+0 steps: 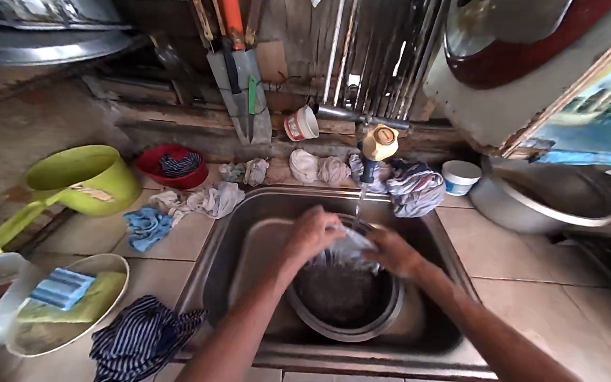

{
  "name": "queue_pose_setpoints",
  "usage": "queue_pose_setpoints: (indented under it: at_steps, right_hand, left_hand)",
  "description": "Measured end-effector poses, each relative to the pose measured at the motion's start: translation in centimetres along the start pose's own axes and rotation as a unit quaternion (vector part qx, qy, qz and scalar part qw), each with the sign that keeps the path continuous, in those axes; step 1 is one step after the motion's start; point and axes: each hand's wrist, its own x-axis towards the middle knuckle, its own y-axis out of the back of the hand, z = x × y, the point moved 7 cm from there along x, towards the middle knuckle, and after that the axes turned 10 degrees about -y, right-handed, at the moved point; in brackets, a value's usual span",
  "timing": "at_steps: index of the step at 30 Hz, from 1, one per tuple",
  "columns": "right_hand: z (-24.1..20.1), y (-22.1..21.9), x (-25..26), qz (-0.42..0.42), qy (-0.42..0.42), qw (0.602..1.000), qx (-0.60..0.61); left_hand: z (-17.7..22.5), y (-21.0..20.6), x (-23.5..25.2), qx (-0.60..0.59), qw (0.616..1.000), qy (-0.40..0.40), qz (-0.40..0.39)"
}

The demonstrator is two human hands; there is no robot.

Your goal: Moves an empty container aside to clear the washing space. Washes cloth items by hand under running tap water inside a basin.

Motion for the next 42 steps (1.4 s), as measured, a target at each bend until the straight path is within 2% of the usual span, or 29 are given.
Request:
queue_pose_setpoints:
  at_steps: [1, 3, 7, 9, 13, 17, 20, 28, 34, 36, 38, 40, 42]
  right_hand:
    - [1.4, -2.7, 0.4, -0.056, -0.026, 0.998, -0.018]
    - [3.5, -7.5, 0.7, -0.127, -0.02, 0.99, -0.064]
    - [5.6, -13.3, 0.4, -0.227, -0.012, 0.953, -0.2]
    - [6.0, -14.4, 0.5, -0.235, -0.019, 0.947, -0.217]
    - [6.4, -16.0, 0.9, -0.229, -0.04, 0.95, -0.207]
    - [6.4, -16.7, 0.8, -0.217, -0.029, 0.947, -0.233]
    - [6.0, -17.0, 0.9, -0.221, -0.036, 0.949, -0.224]
    - [6.3, -17.7, 1.6, -0.208, -0.041, 0.954, -0.212]
    - [5.1, -17.4, 1.4, -0.166, -0.095, 0.961, -0.202]
    - [4.0, -17.6, 0.5, -0.179, -0.106, 0.963, -0.172]
    - [2.8, -17.4, -0.7, -0.226, -0.087, 0.961, -0.136]
    - [2.3, -16.3, -1.2, -0.283, -0.071, 0.95, -0.115]
    - [2.3, -14.5, -0.1, -0.291, -0.084, 0.947, -0.103]
  left_hand:
    - [-1.8, -2.6, -0.7, 0.014, 0.999, 0.026, -0.028]
    - [-4.7, -7.4, -2.0, 0.036, 0.991, 0.069, -0.111]
    - [-7.5, -14.4, -4.4, 0.098, 0.95, 0.076, -0.285]
    - [-8.6, -16.6, -5.1, 0.095, 0.941, 0.083, -0.315]
    - [-10.2, -18.9, -5.8, 0.076, 0.944, 0.132, -0.293]
    - [-10.4, -19.8, -5.4, 0.108, 0.943, 0.152, -0.278]
    - [-10.3, -19.7, -5.3, 0.104, 0.936, 0.158, -0.297]
    - [-11.1, -20.0, -4.7, 0.101, 0.939, 0.16, -0.287]
    - [-10.7, -19.5, -4.4, 0.116, 0.95, 0.156, -0.246]
    - [-10.5, -19.3, -4.6, 0.117, 0.949, 0.148, -0.254]
    - [-10.5, -18.9, -5.0, 0.113, 0.943, 0.145, -0.279]
    - [-10.5, -18.5, -5.2, 0.107, 0.936, 0.148, -0.3]
    - [-10.6, -18.1, -5.3, 0.076, 0.936, 0.171, -0.299]
